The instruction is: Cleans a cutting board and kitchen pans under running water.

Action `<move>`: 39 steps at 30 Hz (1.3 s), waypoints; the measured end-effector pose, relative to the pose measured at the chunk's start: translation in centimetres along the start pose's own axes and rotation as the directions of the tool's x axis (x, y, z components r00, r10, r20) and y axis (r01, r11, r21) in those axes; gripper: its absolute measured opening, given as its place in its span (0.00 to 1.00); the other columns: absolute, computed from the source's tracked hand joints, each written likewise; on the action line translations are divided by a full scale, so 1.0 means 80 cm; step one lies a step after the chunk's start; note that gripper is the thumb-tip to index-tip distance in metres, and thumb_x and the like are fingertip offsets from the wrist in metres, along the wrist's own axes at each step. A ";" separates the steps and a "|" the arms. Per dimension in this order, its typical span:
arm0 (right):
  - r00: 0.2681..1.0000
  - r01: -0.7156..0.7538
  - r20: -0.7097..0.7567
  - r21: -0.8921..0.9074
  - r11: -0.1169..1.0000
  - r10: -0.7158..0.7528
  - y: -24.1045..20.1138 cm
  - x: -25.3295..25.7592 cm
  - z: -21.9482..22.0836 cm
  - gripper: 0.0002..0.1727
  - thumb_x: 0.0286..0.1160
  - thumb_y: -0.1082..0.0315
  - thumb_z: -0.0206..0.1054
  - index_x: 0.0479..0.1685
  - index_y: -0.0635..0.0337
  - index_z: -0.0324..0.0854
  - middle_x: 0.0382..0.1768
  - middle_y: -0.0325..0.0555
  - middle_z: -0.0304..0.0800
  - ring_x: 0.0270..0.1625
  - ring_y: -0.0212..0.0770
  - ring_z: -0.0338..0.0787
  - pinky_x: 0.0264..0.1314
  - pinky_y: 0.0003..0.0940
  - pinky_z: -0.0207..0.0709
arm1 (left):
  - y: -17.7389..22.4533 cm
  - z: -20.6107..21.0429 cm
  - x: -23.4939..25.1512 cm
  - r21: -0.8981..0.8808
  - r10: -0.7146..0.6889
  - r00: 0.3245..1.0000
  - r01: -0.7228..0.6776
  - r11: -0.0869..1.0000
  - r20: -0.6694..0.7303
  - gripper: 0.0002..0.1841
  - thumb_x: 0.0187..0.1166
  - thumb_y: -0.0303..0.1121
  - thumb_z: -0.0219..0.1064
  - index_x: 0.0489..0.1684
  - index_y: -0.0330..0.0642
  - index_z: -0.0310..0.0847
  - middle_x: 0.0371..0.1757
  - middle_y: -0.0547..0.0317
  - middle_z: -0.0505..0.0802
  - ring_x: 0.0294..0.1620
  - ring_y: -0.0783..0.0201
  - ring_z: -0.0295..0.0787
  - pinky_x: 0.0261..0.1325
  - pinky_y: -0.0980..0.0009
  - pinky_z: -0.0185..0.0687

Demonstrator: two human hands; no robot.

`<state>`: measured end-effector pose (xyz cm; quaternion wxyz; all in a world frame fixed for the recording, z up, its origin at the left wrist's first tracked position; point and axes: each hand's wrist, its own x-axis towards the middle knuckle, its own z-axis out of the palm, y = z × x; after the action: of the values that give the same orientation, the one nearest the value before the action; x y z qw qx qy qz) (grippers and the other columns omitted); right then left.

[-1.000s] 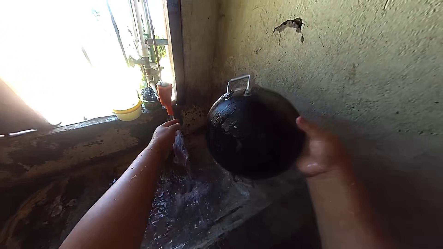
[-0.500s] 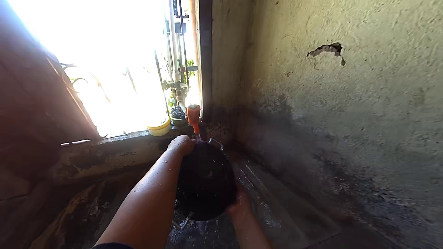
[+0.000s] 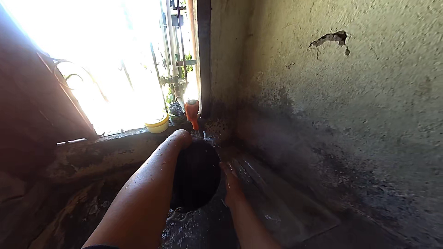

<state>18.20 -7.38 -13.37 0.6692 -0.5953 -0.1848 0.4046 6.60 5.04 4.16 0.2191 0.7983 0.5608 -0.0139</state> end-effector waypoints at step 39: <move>0.872 0.486 0.444 -0.745 0.457 -0.205 -0.101 0.037 0.012 0.14 0.90 0.64 0.59 0.61 0.60 0.86 0.54 0.58 0.92 0.59 0.56 0.90 0.65 0.64 0.79 | 0.011 0.147 -0.141 0.197 0.300 0.953 -0.288 0.937 -0.034 0.17 0.84 0.45 0.65 0.44 0.40 0.90 0.50 0.45 0.92 0.55 0.43 0.90 0.47 0.42 0.87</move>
<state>21.90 -4.20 -6.21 0.3334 -0.7236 -0.5698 0.2015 5.84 -9.53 -3.14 0.1236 0.8905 0.4378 -0.0091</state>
